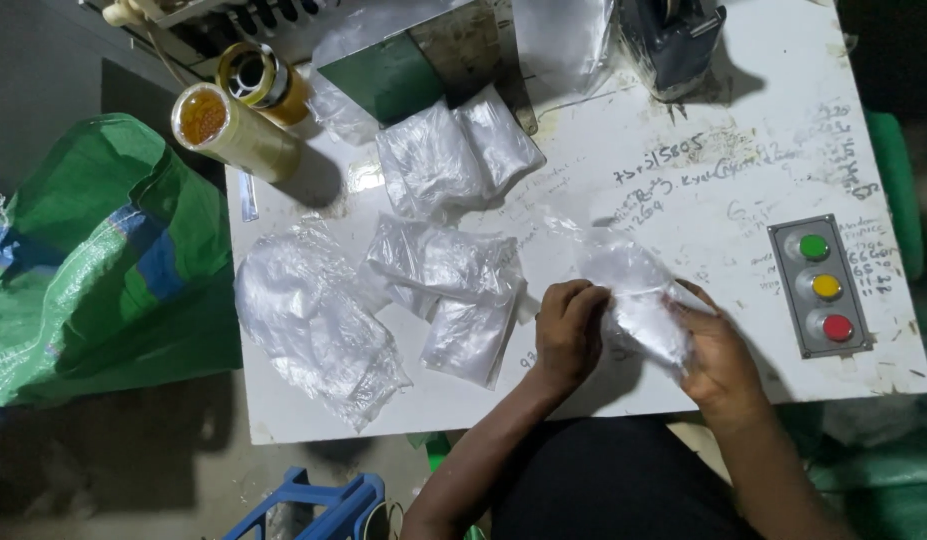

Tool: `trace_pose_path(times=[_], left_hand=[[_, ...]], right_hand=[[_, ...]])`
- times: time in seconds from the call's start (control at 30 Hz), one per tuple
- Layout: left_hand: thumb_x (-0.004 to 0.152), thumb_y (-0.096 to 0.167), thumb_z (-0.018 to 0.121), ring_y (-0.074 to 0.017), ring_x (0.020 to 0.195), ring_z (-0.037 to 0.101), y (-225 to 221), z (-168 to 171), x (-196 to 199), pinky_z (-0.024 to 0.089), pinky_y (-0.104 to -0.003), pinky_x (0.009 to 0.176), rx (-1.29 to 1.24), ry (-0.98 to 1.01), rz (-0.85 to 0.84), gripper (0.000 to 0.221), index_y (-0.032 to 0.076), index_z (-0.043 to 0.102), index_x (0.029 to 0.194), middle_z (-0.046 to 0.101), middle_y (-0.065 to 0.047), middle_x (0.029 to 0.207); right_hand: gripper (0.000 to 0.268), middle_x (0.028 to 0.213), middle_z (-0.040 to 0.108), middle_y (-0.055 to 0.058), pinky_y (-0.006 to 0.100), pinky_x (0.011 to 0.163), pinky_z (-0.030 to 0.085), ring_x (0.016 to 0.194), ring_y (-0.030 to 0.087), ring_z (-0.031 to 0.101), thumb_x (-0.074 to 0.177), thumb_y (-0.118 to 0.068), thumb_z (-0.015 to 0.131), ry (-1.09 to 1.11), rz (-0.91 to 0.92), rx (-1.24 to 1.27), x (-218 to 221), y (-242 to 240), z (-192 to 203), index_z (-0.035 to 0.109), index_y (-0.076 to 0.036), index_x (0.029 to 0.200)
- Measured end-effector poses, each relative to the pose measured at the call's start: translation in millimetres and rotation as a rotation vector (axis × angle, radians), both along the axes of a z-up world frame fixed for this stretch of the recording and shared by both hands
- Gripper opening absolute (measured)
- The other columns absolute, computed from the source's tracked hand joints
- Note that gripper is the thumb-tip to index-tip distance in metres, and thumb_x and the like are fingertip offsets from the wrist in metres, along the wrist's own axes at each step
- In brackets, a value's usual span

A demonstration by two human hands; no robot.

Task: The person is manually sorting and bundling clear plastic bags at a workstation, likely for final packaging.

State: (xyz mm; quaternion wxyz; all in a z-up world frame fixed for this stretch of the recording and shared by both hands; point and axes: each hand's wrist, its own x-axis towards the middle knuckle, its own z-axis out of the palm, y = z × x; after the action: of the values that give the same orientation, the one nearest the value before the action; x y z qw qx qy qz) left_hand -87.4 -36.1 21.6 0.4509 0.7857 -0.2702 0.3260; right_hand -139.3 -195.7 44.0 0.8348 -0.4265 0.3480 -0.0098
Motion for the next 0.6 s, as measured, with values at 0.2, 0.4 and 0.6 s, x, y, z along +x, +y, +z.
trace_pose_path(times=[0.2,0.4,0.6], left_hand=[[0.107,0.012,0.059,-0.0342,0.072,0.065,-12,4,-28,0.051,-0.04,0.061,-0.421,0.549,-0.097,0.011,0.003,0.064,0.105,0.062,-0.016,0.081],[0.101,0.008,0.069,-0.0224,0.08,0.068,-7,44,-26,0.054,-0.035,0.071,-0.639,0.717,-0.161,0.007,0.004,0.064,0.103,0.069,-0.012,0.091],[0.096,0.014,0.076,-0.0285,0.083,0.07,-3,29,-7,0.059,-0.036,0.069,-0.375,0.501,-0.067,0.015,0.004,0.069,0.105,0.068,-0.009,0.096]], right_hand=[[0.01,0.085,0.075,0.007,0.038,0.072,0.064,0.076,0.022,0.077,0.087,-0.005,0.072,0.119,-0.07,0.309,13,7,40,0.073,-0.008,0.097],[0.023,0.094,0.072,-0.002,0.027,0.083,0.062,0.087,0.012,0.075,0.09,-0.009,0.078,-0.091,-0.211,-0.144,21,7,21,0.067,-0.016,0.108],[0.036,0.104,0.076,0.006,0.036,0.083,0.064,0.091,0.022,0.077,0.085,-0.006,0.08,0.001,-0.098,-0.087,17,4,-14,0.07,-0.015,0.118]])
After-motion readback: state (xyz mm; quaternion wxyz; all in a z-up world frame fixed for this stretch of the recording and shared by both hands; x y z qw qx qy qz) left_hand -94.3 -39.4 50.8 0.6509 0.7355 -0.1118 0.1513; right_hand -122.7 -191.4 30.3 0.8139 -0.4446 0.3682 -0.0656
